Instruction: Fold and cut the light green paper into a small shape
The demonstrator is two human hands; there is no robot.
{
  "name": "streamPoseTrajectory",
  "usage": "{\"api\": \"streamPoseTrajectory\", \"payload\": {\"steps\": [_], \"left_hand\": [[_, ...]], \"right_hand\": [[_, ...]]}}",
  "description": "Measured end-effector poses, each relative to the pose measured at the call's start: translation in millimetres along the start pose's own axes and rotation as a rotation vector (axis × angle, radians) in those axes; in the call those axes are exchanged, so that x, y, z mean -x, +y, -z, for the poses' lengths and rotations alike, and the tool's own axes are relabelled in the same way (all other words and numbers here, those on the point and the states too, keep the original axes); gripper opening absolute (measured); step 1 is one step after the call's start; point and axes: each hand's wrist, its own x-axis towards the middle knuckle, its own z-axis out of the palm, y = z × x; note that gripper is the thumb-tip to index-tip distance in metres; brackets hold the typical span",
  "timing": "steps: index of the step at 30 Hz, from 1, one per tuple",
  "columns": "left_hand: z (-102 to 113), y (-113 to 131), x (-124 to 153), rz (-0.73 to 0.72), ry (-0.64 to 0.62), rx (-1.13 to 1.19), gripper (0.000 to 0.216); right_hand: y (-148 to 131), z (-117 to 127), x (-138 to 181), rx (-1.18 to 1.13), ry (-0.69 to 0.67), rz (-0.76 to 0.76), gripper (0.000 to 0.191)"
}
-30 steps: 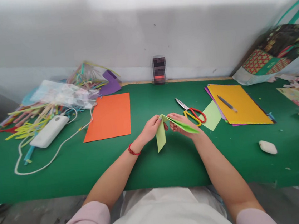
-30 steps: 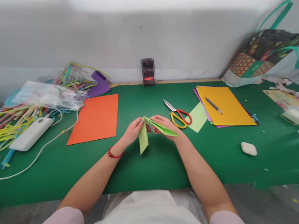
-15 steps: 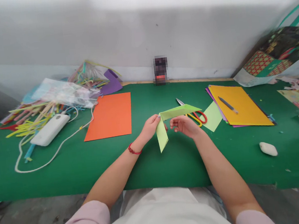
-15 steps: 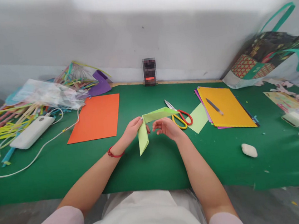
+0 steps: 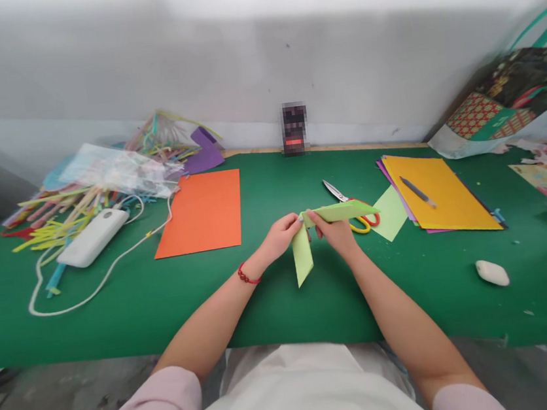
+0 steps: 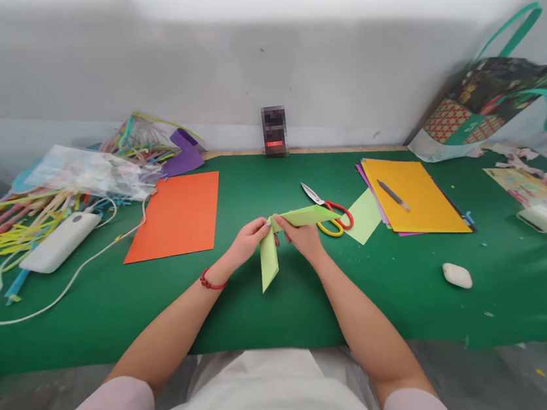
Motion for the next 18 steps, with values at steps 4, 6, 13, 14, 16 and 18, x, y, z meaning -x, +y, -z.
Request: {"api": "streamPoseTrajectory", "payload": {"steps": [4, 6, 13, 14, 16, 18], "left_hand": [[-1.4, 1.5, 1.0, 0.003, -0.025, -0.007, 0.042], [-3.2, 2.4, 1.9, -0.044, -0.013, -0.042, 0.043], [-7.8, 6.3, 7.1, -0.17, -0.005, -0.103, 0.042], [-7.7, 7.0, 7.8, -0.17, -0.011, -0.105, 0.041], [-6.9, 8.3, 8.3, -0.163, -0.006, -0.123, 0.038], [-5.7, 9.4, 7.8, -0.143, 0.01, -0.141, 0.034]], "right_hand": [[-0.2, -1.7, 2.4, -0.095, 0.078, 0.023, 0.055], [0.6, -2.4, 1.5, -0.163, 0.072, -0.017, 0.056], [-2.1, -5.1, -1.1, -0.452, -0.133, -0.211, 0.064], [-2.4, -5.2, -0.9, -0.463, -0.158, -0.225, 0.065], [-2.0, -5.0, -0.7, -0.467, -0.177, -0.239, 0.065], [-0.3, -4.2, -1.2, -0.462, -0.159, -0.239, 0.062]]}}
